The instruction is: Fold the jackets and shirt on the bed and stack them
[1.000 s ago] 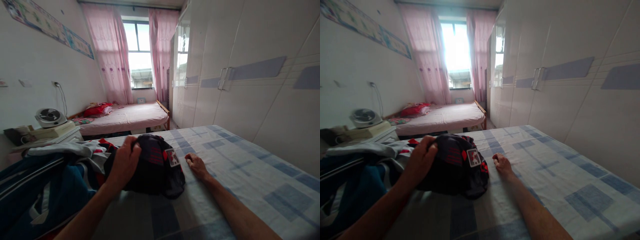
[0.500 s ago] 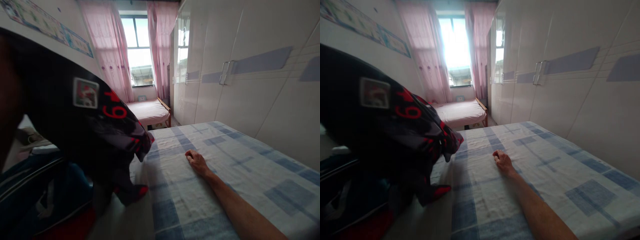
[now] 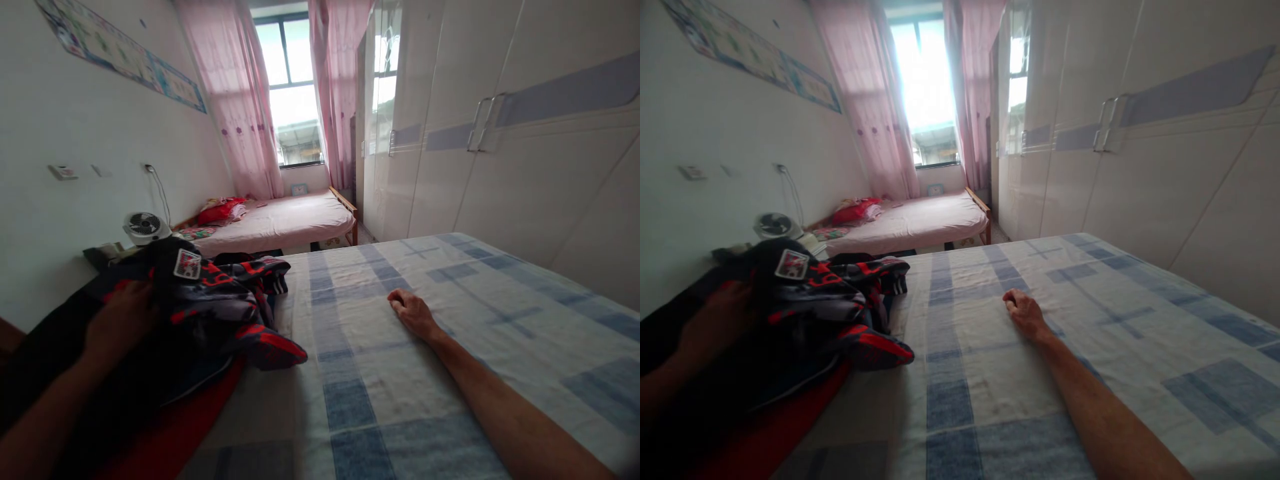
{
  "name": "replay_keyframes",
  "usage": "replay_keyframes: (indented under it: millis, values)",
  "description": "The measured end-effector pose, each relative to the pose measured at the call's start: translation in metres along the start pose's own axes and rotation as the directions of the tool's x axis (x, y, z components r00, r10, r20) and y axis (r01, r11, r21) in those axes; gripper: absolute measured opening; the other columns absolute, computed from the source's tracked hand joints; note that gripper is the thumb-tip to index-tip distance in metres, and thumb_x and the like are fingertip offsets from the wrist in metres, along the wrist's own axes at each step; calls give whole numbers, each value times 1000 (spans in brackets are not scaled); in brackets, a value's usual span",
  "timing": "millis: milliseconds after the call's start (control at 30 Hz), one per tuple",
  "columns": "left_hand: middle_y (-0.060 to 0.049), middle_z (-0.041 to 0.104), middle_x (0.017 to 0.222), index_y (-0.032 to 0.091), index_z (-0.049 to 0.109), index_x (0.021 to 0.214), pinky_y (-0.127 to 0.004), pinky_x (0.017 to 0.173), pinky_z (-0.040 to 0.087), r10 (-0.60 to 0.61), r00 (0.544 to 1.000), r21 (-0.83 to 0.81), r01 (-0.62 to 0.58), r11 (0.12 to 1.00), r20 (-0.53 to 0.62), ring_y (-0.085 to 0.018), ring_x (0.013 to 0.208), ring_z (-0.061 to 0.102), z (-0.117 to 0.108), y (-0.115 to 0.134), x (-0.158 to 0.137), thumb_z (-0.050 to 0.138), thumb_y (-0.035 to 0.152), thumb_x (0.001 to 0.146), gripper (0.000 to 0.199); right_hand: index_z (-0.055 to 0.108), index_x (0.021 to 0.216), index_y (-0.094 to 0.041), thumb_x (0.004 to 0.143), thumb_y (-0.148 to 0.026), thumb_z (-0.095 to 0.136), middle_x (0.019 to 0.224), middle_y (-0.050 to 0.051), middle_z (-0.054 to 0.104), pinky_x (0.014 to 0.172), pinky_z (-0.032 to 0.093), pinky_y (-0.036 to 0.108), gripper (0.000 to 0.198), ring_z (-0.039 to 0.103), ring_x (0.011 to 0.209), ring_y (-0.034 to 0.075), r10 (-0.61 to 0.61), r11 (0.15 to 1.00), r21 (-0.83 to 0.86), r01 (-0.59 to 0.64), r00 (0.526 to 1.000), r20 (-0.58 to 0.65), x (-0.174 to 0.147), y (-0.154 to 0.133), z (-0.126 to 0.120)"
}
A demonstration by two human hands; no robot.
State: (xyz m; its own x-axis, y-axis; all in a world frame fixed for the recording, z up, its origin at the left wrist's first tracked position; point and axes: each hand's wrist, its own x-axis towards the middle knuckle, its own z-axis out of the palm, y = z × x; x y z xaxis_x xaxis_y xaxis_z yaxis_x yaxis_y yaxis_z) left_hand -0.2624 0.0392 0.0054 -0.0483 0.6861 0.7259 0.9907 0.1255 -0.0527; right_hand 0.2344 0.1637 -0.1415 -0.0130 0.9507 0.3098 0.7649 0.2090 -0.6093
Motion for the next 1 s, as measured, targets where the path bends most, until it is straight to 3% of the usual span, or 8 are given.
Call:
replay_keyframes:
  millis: [67, 133, 233, 600, 867, 1000]
  values:
    - [-6, 63, 86, 13, 63, 86, -28, 59, 46, 25, 998, 167, -35, 985, 65, -20, 74, 59, 11, -3, -9, 50, 27, 87, 20, 62, 81, -21, 74, -22, 44, 82, 3, 68, 72, 43, 25, 19, 61, 76, 16, 1, 1000, -5, -1, 1000, -6, 0, -1, -1]
    - [-9, 63, 93, 13, 63, 91, -27, 56, 41, 16, 997, 346, -42, 937, 77, -22, 76, 58, 17, 0, -18, 43, 31, 89, 27, 62, 80, -21, 74, -22, 44, 81, 3, 68, 72, 43, 26, 19, 61, 76, 16, 0, 1000, -12, 0, 1000, -5, 0, -2, -1]
    - [-10, 63, 101, 13, 61, 97, -26, 54, 36, -25, 999, 436, 5, 900, 41, -22, 76, 57, 18, 9, -25, 37, 36, 92, 34, 61, 80, -20, 74, -24, 43, 82, 4, 68, 73, 43, 27, 20, 61, 77, 17, -4, 1000, -22, 4, 1000, 8, -1, -3, -2]
    - [-10, 63, 106, 13, 61, 105, -28, 57, 31, -186, 978, 352, 206, 913, -92, -24, 82, 56, 33, 8, -37, 42, 34, 88, 33, 60, 80, -21, 73, -32, 41, 80, 4, 67, 74, 44, 28, 23, 62, 78, 19, 9, 1000, -29, -8, 999, 34, 0, -4, -5]
    - [-11, 64, 110, 15, 58, 115, -33, 70, 41, -262, 943, 175, 299, 938, -207, -26, 91, 58, 43, 4, -48, 40, 32, 88, 37, 60, 82, -22, 73, -41, 41, 82, 5, 69, 74, 46, 31, 28, 63, 78, 21, 41, 999, -13, -40, 997, 60, 0, -5, -8]
    - [-9, 66, 108, 16, 56, 117, -32, 82, 46, -226, 928, 73, 258, 963, -298, -24, 96, 60, 47, -3, -57, 45, 28, 87, 34, 61, 83, -24, 73, -46, 43, 85, 4, 70, 76, 48, 33, 30, 65, 81, 23, 72, 997, 7, -73, 994, 82, 1, 2, -7]
